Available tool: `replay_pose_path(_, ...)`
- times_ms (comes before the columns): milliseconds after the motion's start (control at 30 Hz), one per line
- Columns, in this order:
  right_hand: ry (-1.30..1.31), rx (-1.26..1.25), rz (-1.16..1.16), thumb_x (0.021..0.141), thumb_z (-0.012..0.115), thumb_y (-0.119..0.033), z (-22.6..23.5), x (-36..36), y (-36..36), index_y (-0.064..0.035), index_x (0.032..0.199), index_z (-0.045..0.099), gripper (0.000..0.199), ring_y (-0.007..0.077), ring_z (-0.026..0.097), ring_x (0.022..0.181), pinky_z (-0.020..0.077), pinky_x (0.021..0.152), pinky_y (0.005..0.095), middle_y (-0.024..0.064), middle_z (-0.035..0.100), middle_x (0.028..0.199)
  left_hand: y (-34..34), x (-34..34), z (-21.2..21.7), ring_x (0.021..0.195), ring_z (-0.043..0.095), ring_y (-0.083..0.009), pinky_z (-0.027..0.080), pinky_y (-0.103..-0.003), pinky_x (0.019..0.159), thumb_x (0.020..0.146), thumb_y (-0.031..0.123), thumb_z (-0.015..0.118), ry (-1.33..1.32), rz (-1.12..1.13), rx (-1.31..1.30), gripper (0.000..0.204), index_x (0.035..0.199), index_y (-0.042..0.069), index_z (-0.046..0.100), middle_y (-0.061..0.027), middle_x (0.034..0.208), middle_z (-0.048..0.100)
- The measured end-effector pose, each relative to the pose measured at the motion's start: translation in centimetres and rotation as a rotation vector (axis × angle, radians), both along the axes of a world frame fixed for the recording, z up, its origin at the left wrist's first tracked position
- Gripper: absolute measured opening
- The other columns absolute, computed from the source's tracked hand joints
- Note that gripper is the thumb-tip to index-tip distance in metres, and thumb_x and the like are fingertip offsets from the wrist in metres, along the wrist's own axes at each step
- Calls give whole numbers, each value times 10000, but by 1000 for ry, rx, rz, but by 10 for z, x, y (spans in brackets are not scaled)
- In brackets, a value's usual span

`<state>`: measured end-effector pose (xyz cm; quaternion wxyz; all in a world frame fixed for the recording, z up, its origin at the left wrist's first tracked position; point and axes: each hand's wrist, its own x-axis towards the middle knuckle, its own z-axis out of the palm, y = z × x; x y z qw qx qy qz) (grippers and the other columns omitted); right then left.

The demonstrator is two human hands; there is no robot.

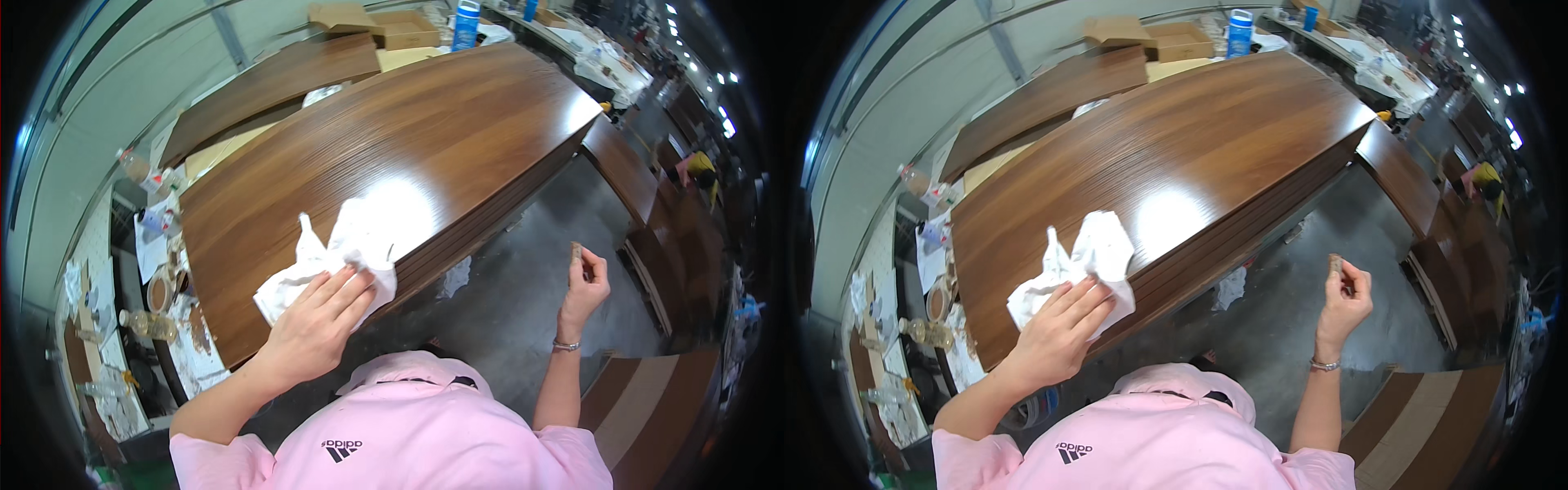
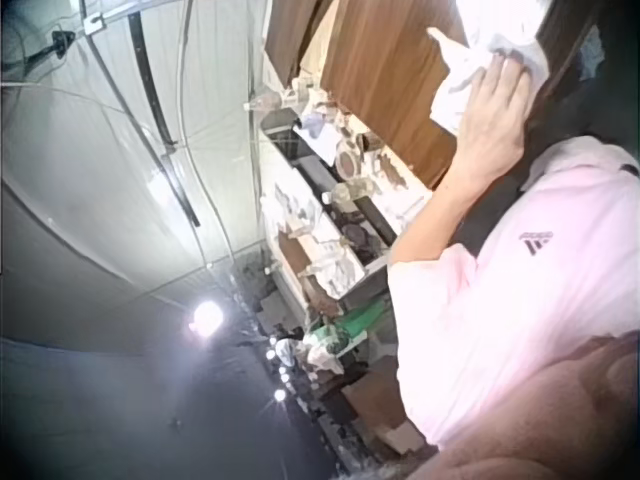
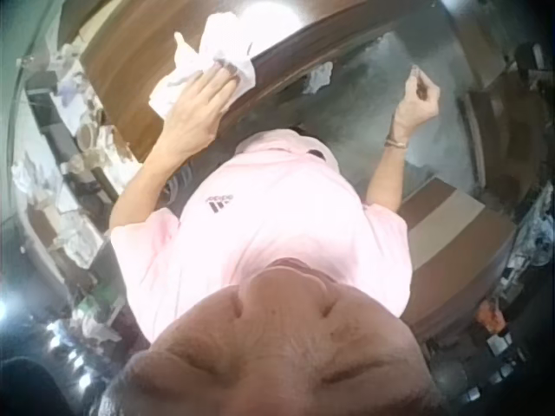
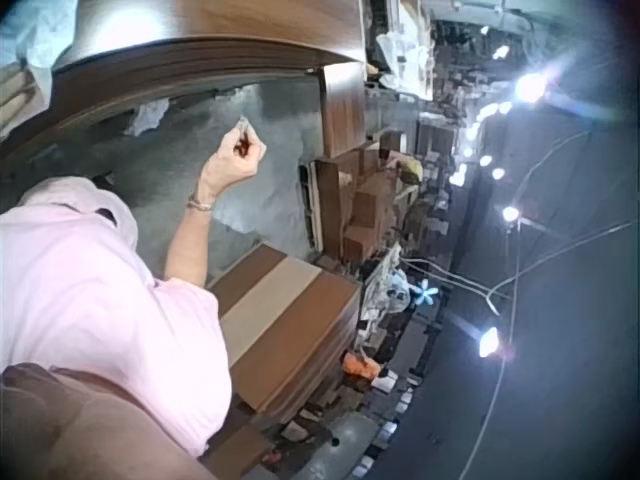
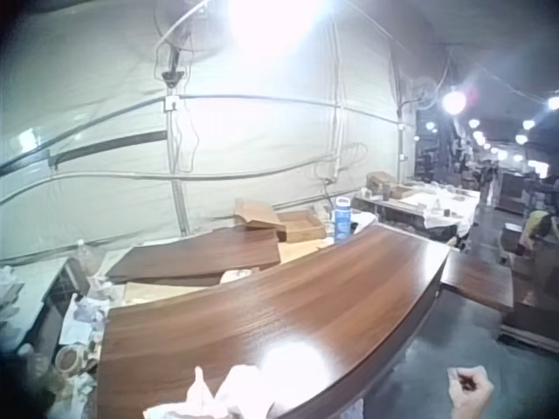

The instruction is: The person rubs a small block along the edges and surfaces of several dark wood panels and wipes them with a white cloth.

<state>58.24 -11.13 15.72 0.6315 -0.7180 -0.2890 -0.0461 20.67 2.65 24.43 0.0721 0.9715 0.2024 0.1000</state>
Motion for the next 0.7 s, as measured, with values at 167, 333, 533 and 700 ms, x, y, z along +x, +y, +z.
replay_pose_path(167, 13, -78, -123, 882, 746, -82, -14, -5, -4, 6, 913, 717, 98, 37, 430, 675, 381, 601, 213, -42, 527, 791, -35, -84, 0, 1219, 583, -336, 446, -487, 1025, 753, 16, 609, -24, 209, 95, 434, 1186, 32, 643, -144, 1308, 597)
replay_pose_path(333, -5, -111, -93, 882, 747, -87, -42, 8, 1, 11, 915, 713, 109, 37, 414, 667, 371, 591, 209, -47, 503, 799, -59, -164, 5, 1148, 620, -374, 458, -478, 1013, 672, -42, 561, -88, 406, 14, 443, 1094, 1, 690, -197, 1171, 662)
replay_pose_path(533, -11, -108, -54, 856, 769, -132, -58, 30, 38, 7, 870, 699, 156, 44, 414, 667, 367, 588, 218, -35, 510, 793, -72, -116, 55, 1106, 628, -441, 432, -522, 1044, 639, -14, 587, -201, 424, -67, 483, 1114, -11, 677, -252, 1151, 659)
replay_pose_path(700, 60, -33, 73, 838, 701, 15, -62, 70, 49, 45, 889, 667, 69, 33, 419, 676, 376, 593, 192, -23, 497, 843, -3, 34, 26, 1293, 505, -385, 419, -504, 1064, 702, 71, 750, 137, 83, -109, 589, 1260, -20, 585, -210, 1359, 540)
